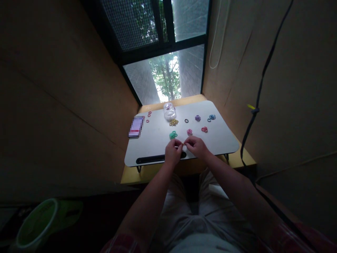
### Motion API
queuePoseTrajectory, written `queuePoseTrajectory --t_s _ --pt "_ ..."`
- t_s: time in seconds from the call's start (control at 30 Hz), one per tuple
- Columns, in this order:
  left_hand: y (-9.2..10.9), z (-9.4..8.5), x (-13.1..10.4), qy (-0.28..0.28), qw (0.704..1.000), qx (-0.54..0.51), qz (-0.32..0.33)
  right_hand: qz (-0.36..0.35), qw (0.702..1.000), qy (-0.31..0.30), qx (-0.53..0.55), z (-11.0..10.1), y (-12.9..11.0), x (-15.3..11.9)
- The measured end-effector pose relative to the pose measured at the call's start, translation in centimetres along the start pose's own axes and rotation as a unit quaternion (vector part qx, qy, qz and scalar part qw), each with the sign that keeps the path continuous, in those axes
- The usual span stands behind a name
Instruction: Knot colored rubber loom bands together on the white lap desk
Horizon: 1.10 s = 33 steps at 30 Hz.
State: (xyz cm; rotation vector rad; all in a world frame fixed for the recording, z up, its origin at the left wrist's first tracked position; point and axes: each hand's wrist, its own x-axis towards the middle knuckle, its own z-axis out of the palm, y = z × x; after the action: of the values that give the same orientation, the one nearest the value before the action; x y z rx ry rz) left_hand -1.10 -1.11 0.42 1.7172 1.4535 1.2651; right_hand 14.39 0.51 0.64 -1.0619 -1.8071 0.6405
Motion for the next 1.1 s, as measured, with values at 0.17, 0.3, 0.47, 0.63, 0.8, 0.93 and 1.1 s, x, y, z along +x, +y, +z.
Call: queuePoseTrajectory --t_s 0.17,0.3,0.47,0.63,0.8,0.93,1.1 --pt "0.22 -0.18 -0.10 -0.018 1.000 0.001 0.007 0.040 0.999 -0.007 0.024 0.19 0.14 -0.18" --pt "0.12 -0.19 -0.12 -0.021 1.000 0.009 0.007 0.039 0.999 -0.009 0.025 0.35 0.33 -0.19" --pt "-0.14 -0.11 -0.05 -0.014 1.000 0.014 -0.005 0.020 1.000 -0.010 0.017 0.29 0.43 -0.07" --pt "-0.33 -0.14 0.21 -0.003 1.000 0.019 -0.019 0.027 1.000 -0.003 0.013 0.32 0.47 -0.06" --pt "-0.42 -0.17 0.29 -0.020 0.999 0.026 -0.030 0.032 0.999 0.001 0.016 0.39 0.01 -0.20" --pt "-0.44 -0.33 0.06 -0.050 0.998 0.024 -0.027 0.045 0.999 -0.001 0.002 0.47 -0.36 -0.31" --pt "-0.25 -0.61 -0.06 -0.079 0.997 -0.016 -0.017 0.057 0.998 0.010 -0.001 0.67 -0.01 -0.29"
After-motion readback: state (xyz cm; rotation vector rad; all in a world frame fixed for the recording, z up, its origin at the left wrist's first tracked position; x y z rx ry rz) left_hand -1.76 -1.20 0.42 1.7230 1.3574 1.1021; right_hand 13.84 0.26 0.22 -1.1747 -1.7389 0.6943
